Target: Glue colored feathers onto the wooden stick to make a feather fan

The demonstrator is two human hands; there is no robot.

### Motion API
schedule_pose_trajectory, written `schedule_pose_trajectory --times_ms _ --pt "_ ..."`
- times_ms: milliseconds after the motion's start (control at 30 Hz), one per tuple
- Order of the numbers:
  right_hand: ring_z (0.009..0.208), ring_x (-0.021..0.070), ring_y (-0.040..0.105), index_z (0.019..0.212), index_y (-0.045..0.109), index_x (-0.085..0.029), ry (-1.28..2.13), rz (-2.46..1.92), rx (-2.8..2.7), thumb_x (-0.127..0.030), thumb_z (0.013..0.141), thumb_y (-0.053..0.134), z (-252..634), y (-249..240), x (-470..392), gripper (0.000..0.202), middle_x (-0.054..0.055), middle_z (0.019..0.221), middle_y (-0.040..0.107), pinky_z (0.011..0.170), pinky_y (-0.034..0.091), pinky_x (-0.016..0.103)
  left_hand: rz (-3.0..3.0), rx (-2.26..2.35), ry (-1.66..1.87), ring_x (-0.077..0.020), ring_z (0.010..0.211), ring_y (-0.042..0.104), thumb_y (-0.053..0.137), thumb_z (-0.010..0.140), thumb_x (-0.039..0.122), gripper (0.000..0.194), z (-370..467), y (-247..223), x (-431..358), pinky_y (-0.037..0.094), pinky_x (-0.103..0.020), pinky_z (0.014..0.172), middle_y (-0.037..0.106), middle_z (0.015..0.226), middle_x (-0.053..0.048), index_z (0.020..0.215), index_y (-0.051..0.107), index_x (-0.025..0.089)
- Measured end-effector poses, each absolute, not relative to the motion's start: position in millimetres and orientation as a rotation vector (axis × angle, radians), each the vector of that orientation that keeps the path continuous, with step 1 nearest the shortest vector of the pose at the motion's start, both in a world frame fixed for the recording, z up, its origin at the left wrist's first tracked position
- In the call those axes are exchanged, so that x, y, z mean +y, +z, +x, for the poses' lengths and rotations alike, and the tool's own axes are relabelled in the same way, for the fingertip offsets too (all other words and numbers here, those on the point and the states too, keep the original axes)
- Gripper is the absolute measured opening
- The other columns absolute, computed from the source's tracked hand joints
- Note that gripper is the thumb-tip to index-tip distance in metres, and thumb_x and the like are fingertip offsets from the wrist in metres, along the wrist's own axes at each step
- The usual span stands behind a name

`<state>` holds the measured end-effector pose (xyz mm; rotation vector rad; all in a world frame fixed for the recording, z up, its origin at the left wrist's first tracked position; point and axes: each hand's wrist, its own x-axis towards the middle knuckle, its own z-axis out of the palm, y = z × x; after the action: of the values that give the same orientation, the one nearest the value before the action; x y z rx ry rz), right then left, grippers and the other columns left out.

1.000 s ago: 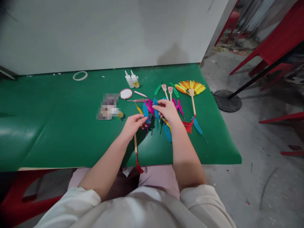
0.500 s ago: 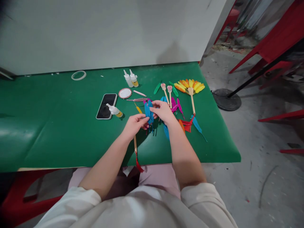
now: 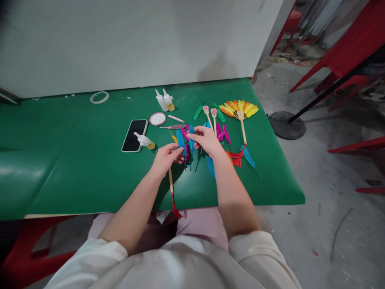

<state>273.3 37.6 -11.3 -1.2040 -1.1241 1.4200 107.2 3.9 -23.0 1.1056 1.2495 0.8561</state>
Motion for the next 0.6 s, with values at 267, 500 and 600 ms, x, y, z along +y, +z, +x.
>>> schedule_pose_trajectory --times_ms 267,500,600 --pt "0.044 0.0076 0.044 0.084 0.057 -0.022 1.081 -1.189 -0.802 -0.048 0.071 0.064 316.8 -7.4 46.0 0.03 -0.005 0.058 0.049 0.042 0.038 0.022 1.327 1.235 0.698 -0.012 0.05 0.06 0.065 0.077 0.035 0.049 122.4 -18.0 -9.2 0.044 -0.02 0.042 0.065 0.067 0.0 0.122 0.055 0.017" --pt "0.041 0.0079 0.034 0.085 0.05 -0.025 0.997 -1.163 -0.827 -0.072 0.074 0.044 353.9 -18.5 54.3 0.049 -0.004 0.06 0.045 0.04 0.029 0.024 1.991 1.47 0.622 -0.0165 0.07 0.061 0.056 0.084 0.037 0.031 123.8 -8.1 25.5 0.044 -0.026 0.066 0.068 0.085 -0.004 0.111 0.059 0.022" --pt "0.037 0.0066 0.029 0.087 0.048 -0.025 1.024 -1.159 -0.82 -0.078 0.071 0.041 354.8 -22.3 55.3 0.055 -0.004 0.06 0.046 0.039 0.025 0.025 2.071 1.488 0.532 -0.023 0.073 0.061 0.06 0.08 0.047 0.029 136.8 -9.2 41.5 0.042 -0.03 0.066 0.064 0.074 -0.006 0.089 0.064 0.019"
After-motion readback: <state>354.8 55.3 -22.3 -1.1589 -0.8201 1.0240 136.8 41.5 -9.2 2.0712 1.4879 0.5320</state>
